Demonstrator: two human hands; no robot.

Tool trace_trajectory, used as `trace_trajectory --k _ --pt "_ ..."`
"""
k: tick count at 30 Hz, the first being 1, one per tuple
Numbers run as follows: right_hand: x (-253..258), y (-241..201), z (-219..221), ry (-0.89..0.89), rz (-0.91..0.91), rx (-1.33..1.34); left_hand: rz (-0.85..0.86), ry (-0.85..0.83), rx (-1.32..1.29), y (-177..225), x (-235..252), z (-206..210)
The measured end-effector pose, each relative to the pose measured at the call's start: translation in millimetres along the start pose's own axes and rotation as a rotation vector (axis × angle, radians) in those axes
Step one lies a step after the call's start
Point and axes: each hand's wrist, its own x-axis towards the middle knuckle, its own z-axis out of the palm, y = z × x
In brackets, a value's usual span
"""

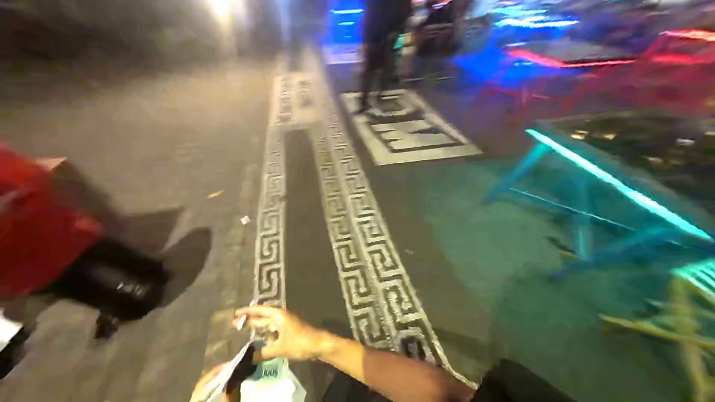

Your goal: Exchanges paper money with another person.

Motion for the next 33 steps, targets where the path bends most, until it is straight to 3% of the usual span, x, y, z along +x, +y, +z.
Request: trace_trajectory --k 2,4,8,11,13,16,23,28,33 --pt "13 -35 -102 0.198 -0.055 -0.064 0.035 -0.355 -0.101 3 113 65" --pt "13 -59 -183 0.377 -0.079 -0.126 0.061 -0.608 -0.164 8 203 140" --pt "24 -64 -320 0.734 -0.108 -0.182 0.068 -0.836 -0.272 5 324 285" --pt "56 -52 -421 0.851 -0.065 -0.168 -0.098 -0.762 -0.23 -10 392 369" --pt "88 -55 -489 0.815 -0.065 -0.167 -0.228 -0.717 -0.204 -20 446 415" --pt "146 -63 -574 0.787 -0.087 -0.206 -0.282 -0.689 -0.23 -37 531 468" --pt "299 -56 -754 0.772 -0.13 -0.192 -0.145 -0.472 -0.253 -82 752 554" --pt "391 -28 -873 0.943 -0.089 -0.276 0.059 -0.471 -0.246 -121 950 615" --pt "470 -23 -983 1.094 -0.078 -0.361 0.207 -0.479 -0.191 -136 1134 693"
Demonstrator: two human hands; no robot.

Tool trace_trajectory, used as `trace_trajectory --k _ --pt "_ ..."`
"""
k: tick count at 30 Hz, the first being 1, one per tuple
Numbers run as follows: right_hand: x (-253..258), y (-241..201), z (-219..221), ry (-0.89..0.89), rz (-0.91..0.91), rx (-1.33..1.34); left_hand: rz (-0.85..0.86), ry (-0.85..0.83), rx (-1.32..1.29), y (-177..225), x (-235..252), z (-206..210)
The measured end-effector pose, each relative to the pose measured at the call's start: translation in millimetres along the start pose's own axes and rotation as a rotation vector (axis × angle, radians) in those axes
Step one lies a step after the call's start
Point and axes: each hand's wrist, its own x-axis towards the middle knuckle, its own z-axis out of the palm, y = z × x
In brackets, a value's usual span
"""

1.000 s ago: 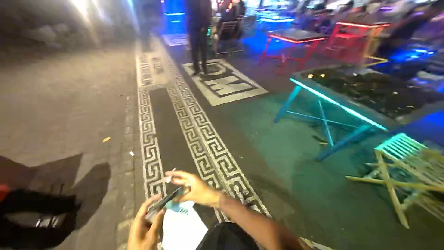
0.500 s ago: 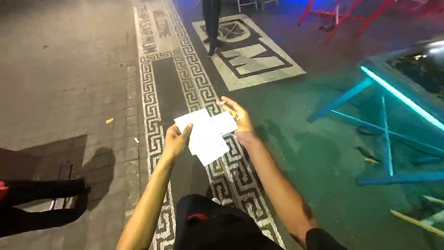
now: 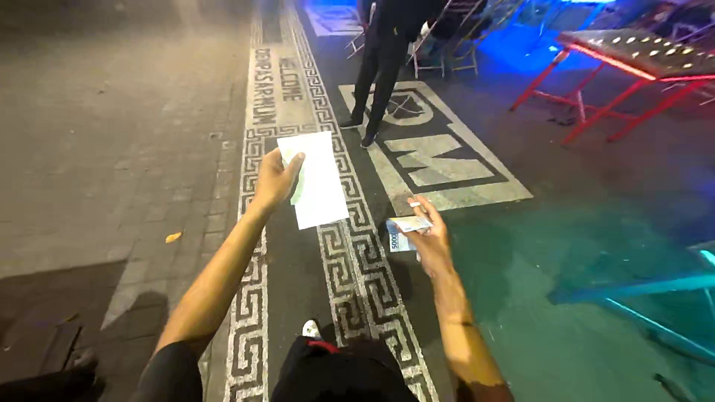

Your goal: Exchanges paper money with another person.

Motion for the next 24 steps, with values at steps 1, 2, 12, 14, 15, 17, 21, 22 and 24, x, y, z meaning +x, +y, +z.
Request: trace_trajectory --k 1,2,12,14,15,17,21,22,24 --pt "19 5 0 0.014 -0.005 -0.053 0.008 -0.01 0.026 -13 30 0" --pt "38 9 -1 0.033 -0.019 -0.088 0.01 -0.017 0.052 -26 58 2" --pt "293 33 36 0.155 -0.354 -0.055 0.227 0.165 0.268 -143 311 31" --pt "354 33 48 0.145 -0.365 0.014 0.26 0.206 0.279 -172 358 38" --pt "389 32 54 0.117 -0.377 0.035 0.277 0.227 0.279 -183 382 41" --pt "460 34 69 0.061 -0.385 0.09 0.328 0.265 0.28 -201 437 44" --pt "573 52 107 0.036 -0.404 0.055 0.315 0.25 0.321 -230 522 45" --pt "598 56 115 0.031 -0.39 0.075 0.3 0.255 0.323 -237 543 46" --pt "644 67 129 0.025 -0.343 0.105 0.268 0.258 0.3 -254 587 49"
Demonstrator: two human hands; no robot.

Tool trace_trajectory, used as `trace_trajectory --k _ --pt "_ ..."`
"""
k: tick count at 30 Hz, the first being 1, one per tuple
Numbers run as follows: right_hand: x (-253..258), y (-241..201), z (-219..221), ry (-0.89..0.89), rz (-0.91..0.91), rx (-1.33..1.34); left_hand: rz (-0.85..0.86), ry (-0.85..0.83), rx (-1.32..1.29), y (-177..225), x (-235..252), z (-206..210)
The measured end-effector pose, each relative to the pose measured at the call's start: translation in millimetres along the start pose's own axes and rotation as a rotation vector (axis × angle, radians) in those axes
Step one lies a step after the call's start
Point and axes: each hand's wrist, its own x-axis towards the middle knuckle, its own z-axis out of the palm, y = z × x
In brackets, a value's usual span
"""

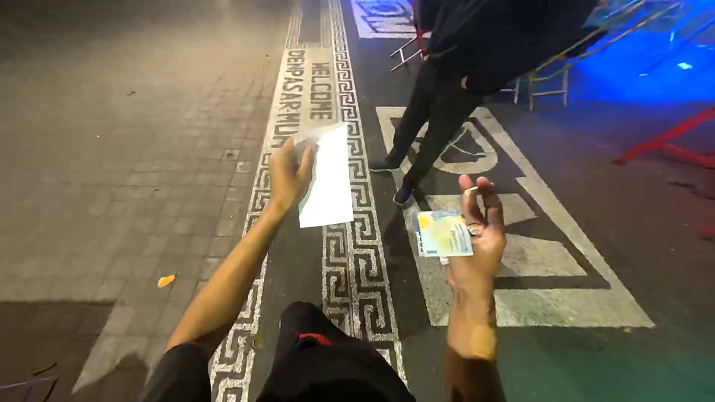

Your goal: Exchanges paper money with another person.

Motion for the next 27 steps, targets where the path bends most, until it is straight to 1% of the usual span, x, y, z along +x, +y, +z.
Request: trace_trajectory --k 4,7,10,14,17,20,22,23,25,27 --pt "63 58 6 0.02 0.017 -0.022 -0.055 -0.12 -0.043 -49 70 47" --pt "107 100 5 0.073 0.046 -0.074 0.01 -0.168 -0.073 -86 129 94" --pt "159 146 4 0.103 0.063 -0.04 0.097 -0.155 -0.097 -131 191 146" --pt "243 192 11 0.147 0.081 -0.099 0.121 -0.184 -0.162 -186 279 216" --pt "294 217 15 0.179 0.105 -0.157 0.117 -0.217 -0.206 -218 331 263" --pt "336 241 22 0.195 0.133 -0.105 0.033 -0.228 -0.251 -240 367 305" --pt "373 261 32 0.184 0.113 -0.073 -0.021 -0.274 -0.256 -251 386 331" --pt "390 273 38 0.187 0.114 -0.058 -0.031 -0.342 -0.243 -256 391 343" --pt "418 302 48 0.192 0.143 -0.037 -0.018 -0.519 -0.237 -267 386 362" --pt "442 337 48 0.133 0.08 -0.036 0.04 -0.632 -0.241 -280 373 378"
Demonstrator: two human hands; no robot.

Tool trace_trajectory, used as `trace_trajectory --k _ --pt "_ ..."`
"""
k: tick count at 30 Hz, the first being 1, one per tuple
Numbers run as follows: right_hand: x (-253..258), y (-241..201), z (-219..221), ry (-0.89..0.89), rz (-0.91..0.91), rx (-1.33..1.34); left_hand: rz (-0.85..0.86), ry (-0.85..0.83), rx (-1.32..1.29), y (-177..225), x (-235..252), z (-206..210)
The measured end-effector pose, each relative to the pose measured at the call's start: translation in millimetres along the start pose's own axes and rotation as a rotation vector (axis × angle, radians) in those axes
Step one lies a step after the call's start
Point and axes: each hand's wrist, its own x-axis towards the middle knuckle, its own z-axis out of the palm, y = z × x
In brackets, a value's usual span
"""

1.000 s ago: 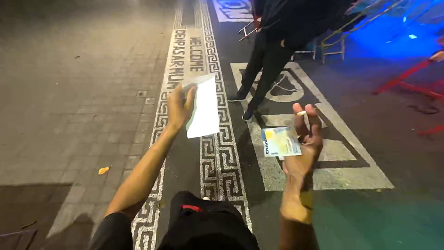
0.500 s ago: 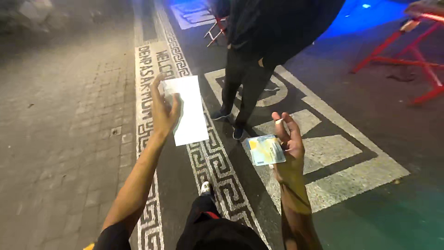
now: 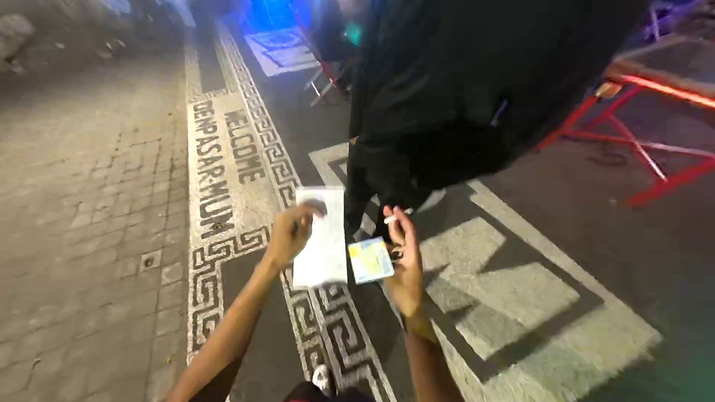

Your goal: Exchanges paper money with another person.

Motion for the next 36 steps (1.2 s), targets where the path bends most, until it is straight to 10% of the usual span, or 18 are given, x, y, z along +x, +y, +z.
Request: trace_trajectory --k 8,19,26,36 --pt "-12 84 77 -0.023 0.175 0.016 -0.222 -0.126 0.029 -42 -55 11" --pt "169 88 140 0.08 0.096 -0.239 0.13 -0.084 -0.368 -132 166 -33" --pt "203 65 129 0.183 0.256 -0.386 0.121 -0.467 -0.563 -134 191 -40" --pt "165 72 138 0.321 0.151 -0.566 0.015 -0.112 -0.458 -160 175 -21"
